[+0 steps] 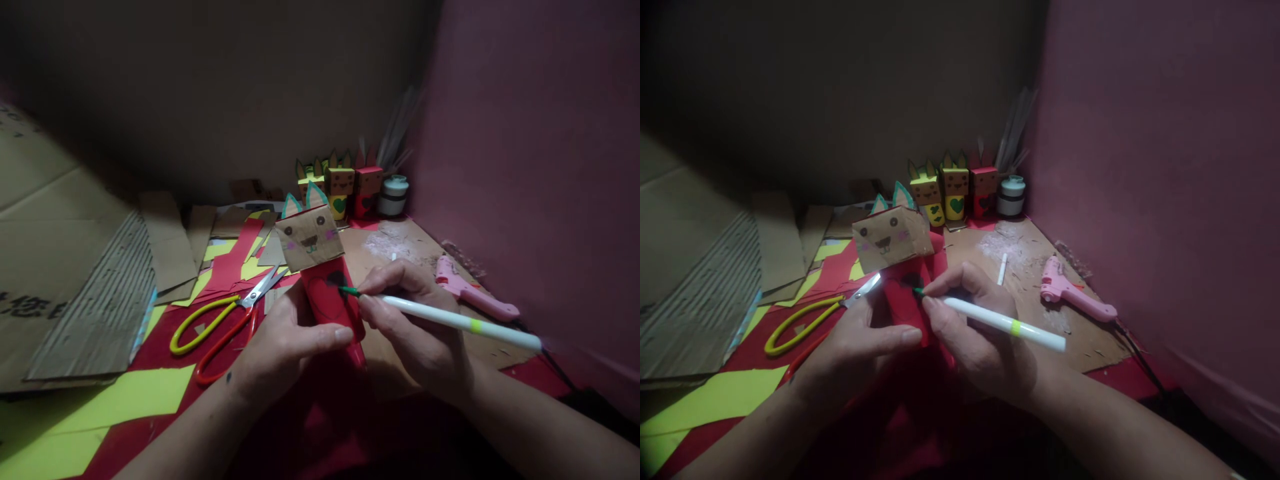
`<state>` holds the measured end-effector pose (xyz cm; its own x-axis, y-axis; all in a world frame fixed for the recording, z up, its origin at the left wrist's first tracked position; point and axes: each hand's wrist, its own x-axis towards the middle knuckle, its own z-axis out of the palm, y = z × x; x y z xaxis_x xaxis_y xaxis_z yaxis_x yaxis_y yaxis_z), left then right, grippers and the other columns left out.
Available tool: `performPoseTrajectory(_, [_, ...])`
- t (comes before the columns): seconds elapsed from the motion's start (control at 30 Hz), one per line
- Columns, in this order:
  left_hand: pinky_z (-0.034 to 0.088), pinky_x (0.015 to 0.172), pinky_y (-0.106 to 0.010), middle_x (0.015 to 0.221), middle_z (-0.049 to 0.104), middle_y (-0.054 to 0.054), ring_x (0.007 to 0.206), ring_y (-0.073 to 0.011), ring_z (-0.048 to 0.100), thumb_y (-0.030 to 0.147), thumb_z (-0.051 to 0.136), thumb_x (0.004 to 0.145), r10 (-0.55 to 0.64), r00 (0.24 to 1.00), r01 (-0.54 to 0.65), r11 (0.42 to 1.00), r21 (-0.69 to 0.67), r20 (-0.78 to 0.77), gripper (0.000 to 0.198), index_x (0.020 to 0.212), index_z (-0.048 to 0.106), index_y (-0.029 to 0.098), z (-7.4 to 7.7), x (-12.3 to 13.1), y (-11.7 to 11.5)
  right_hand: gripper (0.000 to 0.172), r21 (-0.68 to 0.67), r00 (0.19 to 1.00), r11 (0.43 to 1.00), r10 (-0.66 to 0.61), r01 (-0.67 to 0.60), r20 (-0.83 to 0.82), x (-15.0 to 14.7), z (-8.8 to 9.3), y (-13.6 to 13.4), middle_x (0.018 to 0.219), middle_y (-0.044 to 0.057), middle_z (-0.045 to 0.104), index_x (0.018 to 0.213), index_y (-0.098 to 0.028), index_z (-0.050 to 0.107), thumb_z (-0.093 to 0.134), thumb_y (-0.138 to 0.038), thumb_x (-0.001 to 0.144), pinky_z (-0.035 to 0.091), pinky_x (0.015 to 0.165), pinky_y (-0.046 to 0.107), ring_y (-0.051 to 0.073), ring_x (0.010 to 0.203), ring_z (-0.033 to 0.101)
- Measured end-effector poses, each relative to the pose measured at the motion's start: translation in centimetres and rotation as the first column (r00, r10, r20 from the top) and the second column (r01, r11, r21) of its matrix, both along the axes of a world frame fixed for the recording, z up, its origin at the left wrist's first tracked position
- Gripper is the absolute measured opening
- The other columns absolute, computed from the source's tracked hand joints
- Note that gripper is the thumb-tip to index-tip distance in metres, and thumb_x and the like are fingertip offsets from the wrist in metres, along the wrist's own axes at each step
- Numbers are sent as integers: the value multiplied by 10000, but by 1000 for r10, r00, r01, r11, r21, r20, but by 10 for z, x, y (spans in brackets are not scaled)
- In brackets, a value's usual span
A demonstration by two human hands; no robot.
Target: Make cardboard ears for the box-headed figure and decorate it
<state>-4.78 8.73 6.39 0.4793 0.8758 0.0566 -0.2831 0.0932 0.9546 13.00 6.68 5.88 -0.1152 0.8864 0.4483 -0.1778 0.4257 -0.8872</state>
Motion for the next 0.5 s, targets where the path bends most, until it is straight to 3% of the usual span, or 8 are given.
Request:
performPoseTrajectory(0.3, [549, 922, -357, 1114, 738, -78, 1030, -252, 669, 175, 810, 780, -39, 999, 38, 999, 30, 26, 336, 1104, 723, 189, -2, 0, 1, 66, 20, 1000, 1000, -5, 5, -4, 0, 0, 0, 633, -60, 571, 966, -289, 661, 688, -228, 973, 385, 471, 236, 113, 526, 497])
performPoseTrajectory(0.5, [533, 963, -370, 1157, 731, -82, 1059, -256, 668, 201, 784, 820, -82, 997, 82, 995, 52, 1, 275, 1090, 736, 192, -2, -2, 1, 38, 44, 995, 994, -97, 97, 0, -2, 4, 1, 690, -45, 590, 968, -290, 671, 696, -261, 970, 403, 496, 242, 114, 557, 507])
